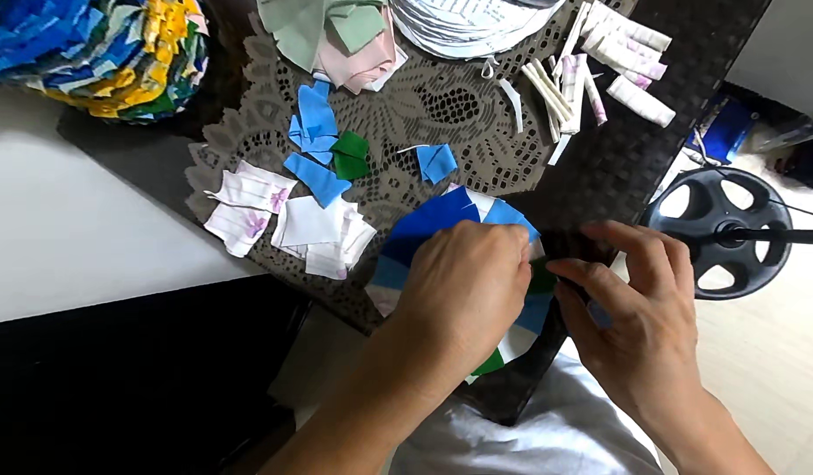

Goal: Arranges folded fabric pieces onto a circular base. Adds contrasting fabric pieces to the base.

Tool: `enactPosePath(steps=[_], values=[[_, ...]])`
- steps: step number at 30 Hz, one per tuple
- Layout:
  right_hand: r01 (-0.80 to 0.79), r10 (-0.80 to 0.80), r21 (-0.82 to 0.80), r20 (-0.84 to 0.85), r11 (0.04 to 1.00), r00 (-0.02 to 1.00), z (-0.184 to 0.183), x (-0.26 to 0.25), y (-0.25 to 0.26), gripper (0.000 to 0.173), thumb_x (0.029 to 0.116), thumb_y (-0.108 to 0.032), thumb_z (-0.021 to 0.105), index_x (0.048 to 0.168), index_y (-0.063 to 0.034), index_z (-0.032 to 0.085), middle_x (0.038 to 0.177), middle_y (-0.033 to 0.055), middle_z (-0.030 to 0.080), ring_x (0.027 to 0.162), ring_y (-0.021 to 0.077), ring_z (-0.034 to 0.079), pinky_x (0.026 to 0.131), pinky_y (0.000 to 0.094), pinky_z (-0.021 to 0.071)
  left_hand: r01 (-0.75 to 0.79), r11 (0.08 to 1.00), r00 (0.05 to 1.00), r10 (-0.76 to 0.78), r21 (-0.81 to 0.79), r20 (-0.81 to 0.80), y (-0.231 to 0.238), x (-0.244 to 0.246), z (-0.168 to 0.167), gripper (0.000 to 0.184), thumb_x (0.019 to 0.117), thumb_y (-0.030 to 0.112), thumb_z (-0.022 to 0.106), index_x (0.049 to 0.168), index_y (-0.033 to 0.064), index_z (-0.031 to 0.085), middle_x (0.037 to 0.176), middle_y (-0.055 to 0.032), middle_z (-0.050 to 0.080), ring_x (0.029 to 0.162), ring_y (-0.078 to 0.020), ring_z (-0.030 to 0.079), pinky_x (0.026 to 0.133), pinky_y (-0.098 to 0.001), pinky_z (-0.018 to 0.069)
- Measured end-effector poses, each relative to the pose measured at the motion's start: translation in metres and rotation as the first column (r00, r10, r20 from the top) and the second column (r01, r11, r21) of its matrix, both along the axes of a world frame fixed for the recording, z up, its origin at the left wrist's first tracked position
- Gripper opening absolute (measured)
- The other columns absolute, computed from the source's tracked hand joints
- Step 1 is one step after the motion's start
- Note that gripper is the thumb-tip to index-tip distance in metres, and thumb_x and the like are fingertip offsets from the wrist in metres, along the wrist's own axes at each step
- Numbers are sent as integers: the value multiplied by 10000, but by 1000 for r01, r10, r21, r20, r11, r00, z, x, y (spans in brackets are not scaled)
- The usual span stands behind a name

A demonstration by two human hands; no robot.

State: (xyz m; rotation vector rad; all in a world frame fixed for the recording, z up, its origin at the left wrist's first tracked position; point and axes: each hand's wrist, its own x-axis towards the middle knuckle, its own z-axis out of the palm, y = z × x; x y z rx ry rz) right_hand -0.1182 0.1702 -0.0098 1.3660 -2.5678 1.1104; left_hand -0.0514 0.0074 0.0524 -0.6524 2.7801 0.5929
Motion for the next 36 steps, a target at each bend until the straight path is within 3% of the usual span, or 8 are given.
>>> enactPosePath(steps=[6, 10, 19, 24, 27, 29, 33, 36], values=[[5, -5, 21, -28, 1000, 1000, -8, -2, -2, 168, 958, -220, 623, 981, -219, 790, 1311, 162, 634, 1263, 378, 509, 918, 522, 390, -2, 1000, 1000, 2, -1, -13, 0, 2, -1, 142, 913, 226, 757, 797, 170, 697, 616, 33, 572, 590, -124, 577, 523, -338, 438], [1, -1, 5, -12, 1000, 1000, -13, -2, 1, 168, 962, -238, 626, 1003, -230, 789, 1332, 157, 627, 1290, 377, 495, 961, 535, 382, -23, 999, 1000, 23, 27, -4, 1, 16, 1, 54, 909, 216, 752, 914, 186, 707, 688, 47, 640, 609, -114, 606, 551, -354, 486], [-10, 10, -44, 9, 999, 1000, -20, -3, 2, 160, 958, -244, 637, 1006, -237, 789, 1351, 163, 614, 1314, 376, 475, 983, 532, 370, -234, 959, 968, 245, 160, -53, -1, 40, -6, 81, 940, 220, 663, 1017, 194, 667, 705, 97, 652, 590, -6, 594, 552, -220, 497], [-20, 21, -50, 17, 999, 1000, -22, -4, 2, 156, 960, -257, 640, 1002, -240, 790, 1355, 159, 612, 1321, 371, 467, 988, 539, 357, -197, 979, 980, 196, -46, -22, 6, 43, -2, 117, 911, 188, 727, 994, 115, 687, 672, 9, 642, 618, -165, 626, 577, -410, 510], [-17, 80, -259, 237, 966, 968, -24, -9, 8, 163, 980, -194, 635, 1036, -168, 786, 1362, 108, 617, 1337, 256, 481, 1084, 441, 374, -165, 977, 984, 155, -134, -85, 6, 51, 3, 86, 893, 190, 691, 927, 112, 695, 680, -6, 632, 587, -179, 615, 523, -410, 498], [99, 112, -437, 430, 894, 896, -22, -17, 17, 179, 1015, -169, 606, 1097, -169, 765, 1327, 2, 638, 1266, 126, 573, 1040, 300, 508, -171, 976, 976, 149, -133, -157, 5, 51, 6, 134, 934, 213, 613, 920, 113, 701, 689, -15, 613, 579, -169, 573, 516, -381, 460], [375, 34, -493, 639, 785, 769, -26, -38, 35, 222, 1021, -114, 554, 1168, -167, 712, 1240, -56, 691, 1153, 104, 646, 967, 303, 546, -91, 991, 909, 44, -95, -414, 11, 48, -13, 249, 998, 178, 530, 1035, 86, 759, 1086, -94, 723, 1033, -277, 666, 823, -439, 537], [470, -50, -433, 692, 769, 720, -32, -41, 42, 249, 997, -55, 520, 1151, -126, 703, 1195, -42, 701, 1118, 105, 655, 973, 310, 546, 37, 993, 882, -86, -115, -462, 23, 47, -39, 421, 1081, 326, 429, 1391, 129, 635, 1518, -116, 534, 1454, -366, 417, 1131, -575, 351]])
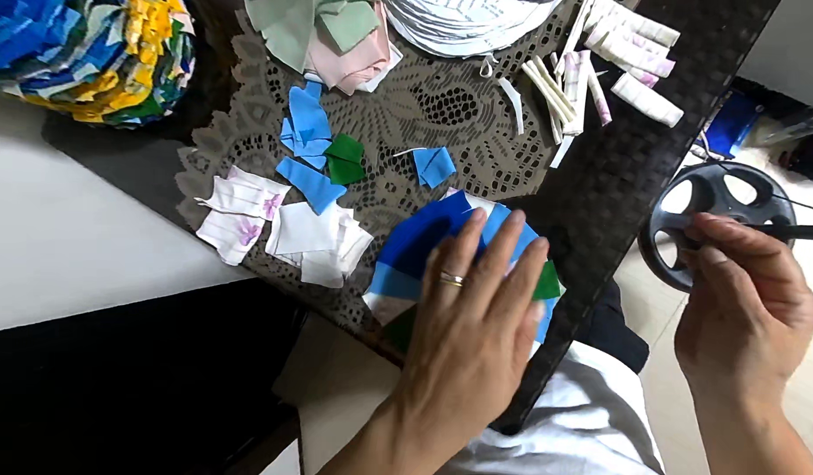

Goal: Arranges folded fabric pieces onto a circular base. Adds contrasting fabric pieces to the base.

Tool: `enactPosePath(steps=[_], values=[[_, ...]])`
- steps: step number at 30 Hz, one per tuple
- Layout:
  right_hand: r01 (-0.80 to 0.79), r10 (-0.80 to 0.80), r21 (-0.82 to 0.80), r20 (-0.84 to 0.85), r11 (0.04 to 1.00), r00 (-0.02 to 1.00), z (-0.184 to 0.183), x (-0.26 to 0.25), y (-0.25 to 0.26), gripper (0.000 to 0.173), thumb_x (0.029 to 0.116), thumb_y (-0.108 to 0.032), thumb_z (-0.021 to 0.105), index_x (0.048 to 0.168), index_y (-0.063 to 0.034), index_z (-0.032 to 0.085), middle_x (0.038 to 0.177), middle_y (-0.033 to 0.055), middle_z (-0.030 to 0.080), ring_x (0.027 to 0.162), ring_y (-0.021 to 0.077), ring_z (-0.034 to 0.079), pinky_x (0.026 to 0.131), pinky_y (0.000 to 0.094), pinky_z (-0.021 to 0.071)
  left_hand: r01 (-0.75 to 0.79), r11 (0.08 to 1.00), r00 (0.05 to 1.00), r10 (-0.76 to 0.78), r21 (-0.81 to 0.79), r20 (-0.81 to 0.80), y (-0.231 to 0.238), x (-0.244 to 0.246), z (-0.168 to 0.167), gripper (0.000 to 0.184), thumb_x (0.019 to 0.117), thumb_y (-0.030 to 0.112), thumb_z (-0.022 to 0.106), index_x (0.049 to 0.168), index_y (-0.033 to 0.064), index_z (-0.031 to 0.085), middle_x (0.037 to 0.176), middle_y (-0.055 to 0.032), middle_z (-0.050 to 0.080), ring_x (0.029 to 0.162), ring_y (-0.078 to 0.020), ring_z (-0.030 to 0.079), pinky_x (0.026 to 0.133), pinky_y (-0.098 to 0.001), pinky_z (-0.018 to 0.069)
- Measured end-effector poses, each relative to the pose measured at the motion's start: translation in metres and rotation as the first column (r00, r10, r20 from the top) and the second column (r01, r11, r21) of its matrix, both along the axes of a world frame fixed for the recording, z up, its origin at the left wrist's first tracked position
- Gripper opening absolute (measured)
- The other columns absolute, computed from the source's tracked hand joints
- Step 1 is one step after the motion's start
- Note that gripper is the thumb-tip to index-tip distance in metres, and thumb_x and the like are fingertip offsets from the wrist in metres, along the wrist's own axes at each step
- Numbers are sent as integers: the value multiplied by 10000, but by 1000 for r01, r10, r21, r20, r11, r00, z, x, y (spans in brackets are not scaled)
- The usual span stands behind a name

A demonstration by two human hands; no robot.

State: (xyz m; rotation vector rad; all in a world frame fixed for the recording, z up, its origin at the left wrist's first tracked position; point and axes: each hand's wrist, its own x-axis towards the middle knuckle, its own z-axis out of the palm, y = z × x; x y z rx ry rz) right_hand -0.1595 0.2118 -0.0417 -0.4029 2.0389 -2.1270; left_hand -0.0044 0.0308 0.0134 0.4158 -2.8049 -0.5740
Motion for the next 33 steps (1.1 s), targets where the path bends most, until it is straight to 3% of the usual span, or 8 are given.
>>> enactPosePath(steps=[2, 4, 9, 15, 22, 25, 28, 33], values=[[-4, 4, 18, 8, 1000, 1000, -4, 2, 1, 237, 1000, -69, 538, 1133, -138, 721, 1186, -50, 703, 1112, 91, 649, 950, 285, 542, 57, 996, 997, -54, -65, 52, 7, 0, -11, 555, 1099, 455, 317, 1561, 174, 440, 1654, -102, 345, 1553, -376, 221, 1198, -653, 165], [-24, 23, 23, 13, 999, 1000, -7, 5, 1, 220, 1010, -86, 551, 1116, -151, 732, 1205, -47, 706, 1142, 98, 651, 966, 285, 546, 70, 989, 993, -57, -130, 99, 12, 0, -19, 606, 1091, 501, 281, 1604, 188, 362, 1679, -94, 294, 1567, -365, 175, 1197, -673, 95], [-71, 71, 60, -6, 996, 997, -9, 9, -2, 208, 1013, -94, 550, 1097, -149, 733, 1216, -52, 684, 1112, 86, 651, 944, 273, 557, 71, 982, 986, -43, -175, 162, 13, -1, -25, 638, 1082, 523, 246, 1591, 164, 387, 1666, -103, 320, 1561, -363, 207, 1190, -684, 101], [-104, 108, 65, -58, 992, 993, -11, 7, -1, 199, 996, -89, 554, 1092, -110, 727, 1188, -32, 695, 1095, 91, 654, 922, 256, 555, -110, 980, 987, 128, -168, 99, 1, -3, -20, 704, 1065, 563, 293, 1598, 110, 365, 1663, -180, 293, 1549, -423, 203, 1185, -708, 127], [-152, 207, 186, -322, 971, 924, -4, 3, -9, 219, 1004, -126, 549, 1117, -87, 733, 1249, -20, 647, 1143, 27, 597, 932, 181, 513, 195, 977, 976, -184, -91, 119, -33, 8, -19, 695, 1051, 586, 307, 1565, 135, 426, 1623, -132, 394, 1537, -334, 291, 1198, -666, 170], [-166, 300, 287, -526, 944, 796, 11, 1, -29, 189, 1020, -135, 556, 1083, -43, 709, 1213, 99, 639, 1197, 69, 567, 1007, 186, 461, -32, 999, 999, 33, 16, -30, -56, 11, -5, 516, 1055, 418, 443, 1453, 118, 580, 1545, -112, 505, 1456, -302, 440, 1158, -593, 345], [-184, 337, 296, -631, 937, 699, 22, -2, -49, 173, 1025, -119, 560, 1062, -40, 709, 1154, 139, 647, 1185, 121, 580, 1023, 218, 456, -357, 932, 927, 362, 70, -101, -101, 25, 22, 355, 999, 185, 599, 1330, 78, 669, 1417, -132, 598, 1276, -297, 590, 1004, -519, 510], [-247, 386, 299, -630, 922, 674, 23, -6, -81, 225, 1006, -90, 529, 1022, 16, 727, 1086, 188, 684, 1090, 134, 613, 933, 182, 465, -593, 799, 805, 591, 103, 46, -148, 41, 44, 241, 994, 46, 586, 1197, 49, 715, 1275, -159, 647, 1085, -304, 645, 893, -507, 533]])
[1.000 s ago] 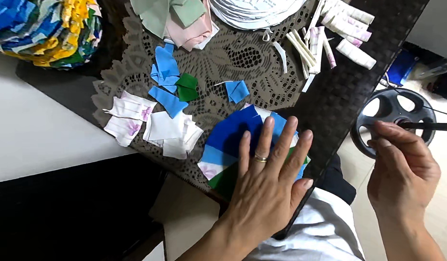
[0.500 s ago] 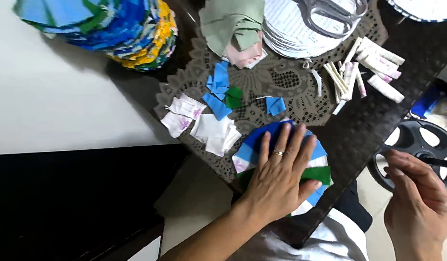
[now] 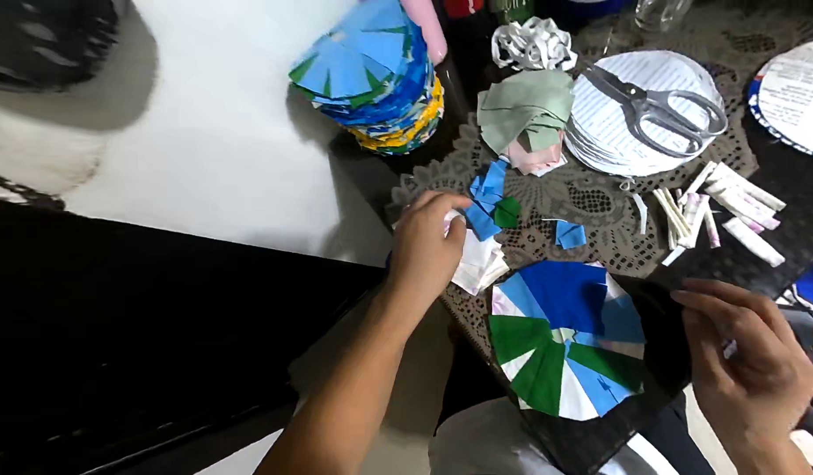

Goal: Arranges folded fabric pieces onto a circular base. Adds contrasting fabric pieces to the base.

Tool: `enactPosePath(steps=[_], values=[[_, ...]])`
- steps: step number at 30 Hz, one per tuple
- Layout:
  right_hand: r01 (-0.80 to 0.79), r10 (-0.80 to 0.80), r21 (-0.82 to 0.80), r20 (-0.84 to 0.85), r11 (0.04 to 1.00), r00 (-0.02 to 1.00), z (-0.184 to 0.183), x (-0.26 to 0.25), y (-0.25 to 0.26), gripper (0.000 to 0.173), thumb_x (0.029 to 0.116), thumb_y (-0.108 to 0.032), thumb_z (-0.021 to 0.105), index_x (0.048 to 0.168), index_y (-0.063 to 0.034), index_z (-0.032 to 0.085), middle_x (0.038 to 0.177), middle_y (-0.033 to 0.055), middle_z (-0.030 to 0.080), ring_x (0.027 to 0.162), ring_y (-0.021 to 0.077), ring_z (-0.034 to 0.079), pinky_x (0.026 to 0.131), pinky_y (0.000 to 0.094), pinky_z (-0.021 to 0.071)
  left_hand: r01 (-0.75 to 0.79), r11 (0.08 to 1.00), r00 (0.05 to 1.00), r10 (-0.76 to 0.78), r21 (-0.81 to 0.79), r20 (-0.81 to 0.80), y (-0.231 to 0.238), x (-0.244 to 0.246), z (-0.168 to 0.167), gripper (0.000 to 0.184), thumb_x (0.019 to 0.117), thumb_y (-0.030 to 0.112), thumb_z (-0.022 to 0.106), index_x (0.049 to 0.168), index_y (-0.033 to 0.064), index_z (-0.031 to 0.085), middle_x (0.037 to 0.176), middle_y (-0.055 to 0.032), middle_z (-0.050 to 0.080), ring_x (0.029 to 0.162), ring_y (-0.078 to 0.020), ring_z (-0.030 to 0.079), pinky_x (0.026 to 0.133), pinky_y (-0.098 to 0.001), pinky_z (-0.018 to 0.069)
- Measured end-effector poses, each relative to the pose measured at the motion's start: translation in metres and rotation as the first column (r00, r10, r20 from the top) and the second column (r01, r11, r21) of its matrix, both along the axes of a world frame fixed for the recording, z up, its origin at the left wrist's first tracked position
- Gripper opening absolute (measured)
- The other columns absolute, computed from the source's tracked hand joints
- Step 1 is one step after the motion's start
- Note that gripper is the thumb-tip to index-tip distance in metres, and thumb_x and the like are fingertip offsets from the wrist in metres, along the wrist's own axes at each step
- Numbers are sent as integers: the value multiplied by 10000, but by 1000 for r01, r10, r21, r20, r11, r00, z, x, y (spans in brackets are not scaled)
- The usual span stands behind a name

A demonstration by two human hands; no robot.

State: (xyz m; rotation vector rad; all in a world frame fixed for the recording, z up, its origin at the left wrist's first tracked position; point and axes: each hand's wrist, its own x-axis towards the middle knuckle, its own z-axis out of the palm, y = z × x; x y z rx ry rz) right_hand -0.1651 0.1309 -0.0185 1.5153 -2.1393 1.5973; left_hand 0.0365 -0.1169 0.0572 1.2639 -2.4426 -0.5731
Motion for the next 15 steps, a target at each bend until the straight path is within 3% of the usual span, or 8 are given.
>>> enactPosePath(steps=[4, 9, 15], values=[[7, -8, 16, 47, 1000, 999, -3, 0, -14, 241, 988, -76, 528, 1006, 48, 734, 1063, 188, 691, 1044, 105, 631, 894, 156, 483, 152, 986, 988, -151, -65, 21, -5, -17, -9, 188, 978, 29, 618, 1104, 42, 757, 1141, -154, 703, 1059, -312, 671, 920, -503, 542], [72, -73, 57, 17, 996, 997, -5, 2, -13, 247, 981, -87, 533, 1006, 31, 749, 1058, 180, 699, 1022, 107, 639, 875, 156, 485, 463, 858, 886, -438, -222, 153, -23, -35, -23, 217, 952, -25, 606, 1095, 23, 762, 1144, -161, 716, 1127, -383, 645, 978, -532, 504], [117, -119, 64, 29, 991, 992, -9, 5, -13, 233, 971, -95, 554, 993, 4, 764, 1060, 160, 705, 1017, 120, 648, 864, 187, 502, 507, 813, 862, -490, -288, 133, -39, -40, -34, 136, 978, 36, 623, 992, -17, 747, 1017, -185, 727, 990, -379, 696, 905, -511, 543]])
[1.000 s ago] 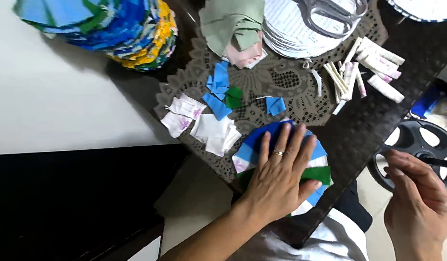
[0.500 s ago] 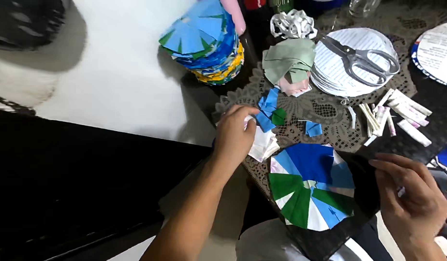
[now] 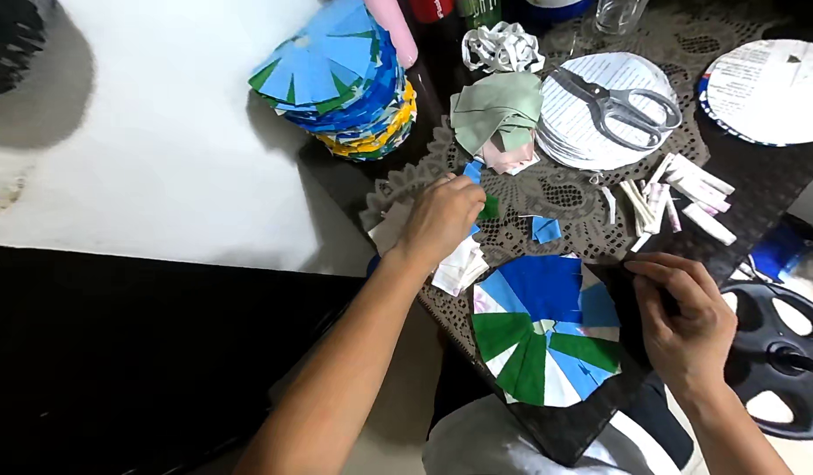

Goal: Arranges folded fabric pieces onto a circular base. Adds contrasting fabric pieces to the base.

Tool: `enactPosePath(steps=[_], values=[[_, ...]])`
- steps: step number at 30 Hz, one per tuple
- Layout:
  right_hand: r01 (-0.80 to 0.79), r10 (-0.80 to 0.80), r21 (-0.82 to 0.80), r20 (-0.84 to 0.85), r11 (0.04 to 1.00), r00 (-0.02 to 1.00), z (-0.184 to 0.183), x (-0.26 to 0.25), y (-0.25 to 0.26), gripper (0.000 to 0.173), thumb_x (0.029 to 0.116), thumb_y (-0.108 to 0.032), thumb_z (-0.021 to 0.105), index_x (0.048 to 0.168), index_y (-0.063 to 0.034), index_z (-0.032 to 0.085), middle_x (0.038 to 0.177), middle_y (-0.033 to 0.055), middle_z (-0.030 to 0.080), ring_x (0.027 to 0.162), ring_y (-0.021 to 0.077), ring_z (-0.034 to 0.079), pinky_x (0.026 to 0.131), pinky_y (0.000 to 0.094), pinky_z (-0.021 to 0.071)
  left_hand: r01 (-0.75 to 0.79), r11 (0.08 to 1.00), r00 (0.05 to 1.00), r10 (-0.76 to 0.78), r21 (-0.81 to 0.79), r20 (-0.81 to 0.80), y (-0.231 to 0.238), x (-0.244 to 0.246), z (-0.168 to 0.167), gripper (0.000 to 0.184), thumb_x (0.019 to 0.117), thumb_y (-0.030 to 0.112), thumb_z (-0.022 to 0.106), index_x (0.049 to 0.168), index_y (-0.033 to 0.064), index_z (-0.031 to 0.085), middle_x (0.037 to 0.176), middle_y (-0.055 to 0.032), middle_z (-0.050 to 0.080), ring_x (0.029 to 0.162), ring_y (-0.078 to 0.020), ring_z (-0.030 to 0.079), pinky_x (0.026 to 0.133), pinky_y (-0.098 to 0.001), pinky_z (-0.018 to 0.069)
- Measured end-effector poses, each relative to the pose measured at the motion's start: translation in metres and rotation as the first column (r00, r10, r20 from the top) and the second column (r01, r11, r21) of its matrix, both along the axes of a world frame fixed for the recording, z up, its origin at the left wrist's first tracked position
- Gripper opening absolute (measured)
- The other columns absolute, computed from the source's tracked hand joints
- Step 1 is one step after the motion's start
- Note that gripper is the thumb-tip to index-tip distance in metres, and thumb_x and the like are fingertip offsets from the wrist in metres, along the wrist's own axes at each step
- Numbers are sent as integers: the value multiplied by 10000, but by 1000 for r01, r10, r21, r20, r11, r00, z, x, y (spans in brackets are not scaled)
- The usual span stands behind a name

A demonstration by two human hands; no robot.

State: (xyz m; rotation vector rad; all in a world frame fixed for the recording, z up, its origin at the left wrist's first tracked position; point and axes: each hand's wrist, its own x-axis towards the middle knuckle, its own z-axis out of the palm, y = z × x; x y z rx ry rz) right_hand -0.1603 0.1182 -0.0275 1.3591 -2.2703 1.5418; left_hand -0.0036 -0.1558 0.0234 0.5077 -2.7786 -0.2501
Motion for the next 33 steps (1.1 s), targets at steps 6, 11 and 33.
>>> enactPosePath(steps=[6, 11, 33], values=[[0, -1, 7, 22, 1000, 1000, -1, -2, 1, 218, 962, -93, 563, 987, 1, 759, 1065, 150, 702, 1009, 127, 646, 858, 209, 507, -275, 901, 959, 282, 335, 27, 7, -10, 12, 131, 965, 48, 626, 1032, -19, 716, 1034, -181, 706, 910, -278, 688, 830, -464, 560], [-83, 94, -60, 221, 995, 971, 17, 11, -1, 201, 970, -111, 582, 1035, -14, 746, 1063, 78, 704, 982, 65, 650, 848, 200, 540, -149, 563, 954, 299, 813, -32, 51, 2, 47, 71, 949, 32, 671, 1015, 40, 646, 866, -35, 674, 721, -82, 629, 664, -250, 541], [-445, 438, -61, 337, 893, 833, 86, 19, -9, 128, 977, -154, 650, 946, -53, 722, 901, -45, 692, 843, -47, 627, 780, 121, 527, 263, 133, 946, 157, 956, -282, 124, 12, 28, 499, 867, 30, 572, 1362, 12, 520, 1351, -105, 610, 1246, -170, 598, 1037, -332, 513]])
